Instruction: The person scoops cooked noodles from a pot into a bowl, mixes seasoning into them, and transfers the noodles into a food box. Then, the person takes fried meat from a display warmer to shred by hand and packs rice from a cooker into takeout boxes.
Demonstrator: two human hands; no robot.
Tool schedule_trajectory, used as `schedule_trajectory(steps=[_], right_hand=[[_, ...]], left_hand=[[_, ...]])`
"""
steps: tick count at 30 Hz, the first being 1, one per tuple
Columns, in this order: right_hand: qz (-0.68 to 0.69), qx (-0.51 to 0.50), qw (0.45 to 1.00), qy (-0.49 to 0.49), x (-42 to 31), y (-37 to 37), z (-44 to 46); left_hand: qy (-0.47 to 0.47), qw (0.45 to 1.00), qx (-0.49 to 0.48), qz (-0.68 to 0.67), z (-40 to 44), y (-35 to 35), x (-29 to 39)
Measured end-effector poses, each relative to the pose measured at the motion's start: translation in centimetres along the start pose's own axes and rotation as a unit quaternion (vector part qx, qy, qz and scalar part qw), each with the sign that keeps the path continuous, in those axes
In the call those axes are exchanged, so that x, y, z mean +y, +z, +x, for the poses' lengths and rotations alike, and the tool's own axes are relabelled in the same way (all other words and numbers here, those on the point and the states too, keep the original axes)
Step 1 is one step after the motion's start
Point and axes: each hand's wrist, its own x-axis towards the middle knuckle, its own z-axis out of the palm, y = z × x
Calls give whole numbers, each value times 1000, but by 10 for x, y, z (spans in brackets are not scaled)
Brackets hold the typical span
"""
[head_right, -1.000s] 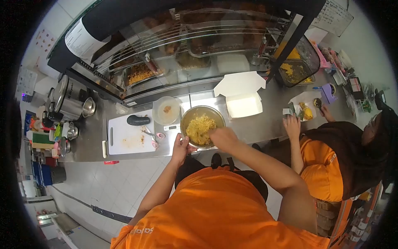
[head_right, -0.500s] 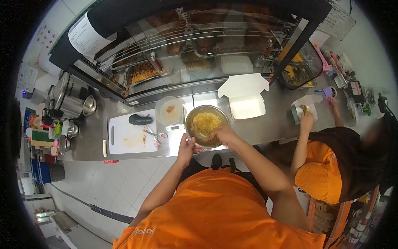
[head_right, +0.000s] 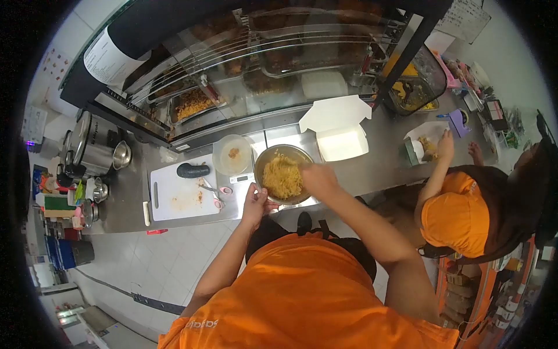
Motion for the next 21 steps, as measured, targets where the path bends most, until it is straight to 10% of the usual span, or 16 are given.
schedule_trajectory(steps=[7, 10, 13, 15, 21], right_hand=[[-9, -128, 989, 79, 14, 2, -15], [255, -149, 952, 80, 13, 35, -21], [504, -139, 797, 302, 11, 48, -8], [233, 96, 965, 78, 21, 47, -7], [83, -10, 994, 66, -16, 34, -33]], left_hand=[[13, 1000, 0, -7, 7, -6, -12], [1, 1000, 5, -19, -4, 13, -8], [5, 1000, 6, -13, -5, 13, -12], [0, 1000, 14, -16, -6, 12, -13], [-1, 1000, 9, -27, -2, 8, -13]])
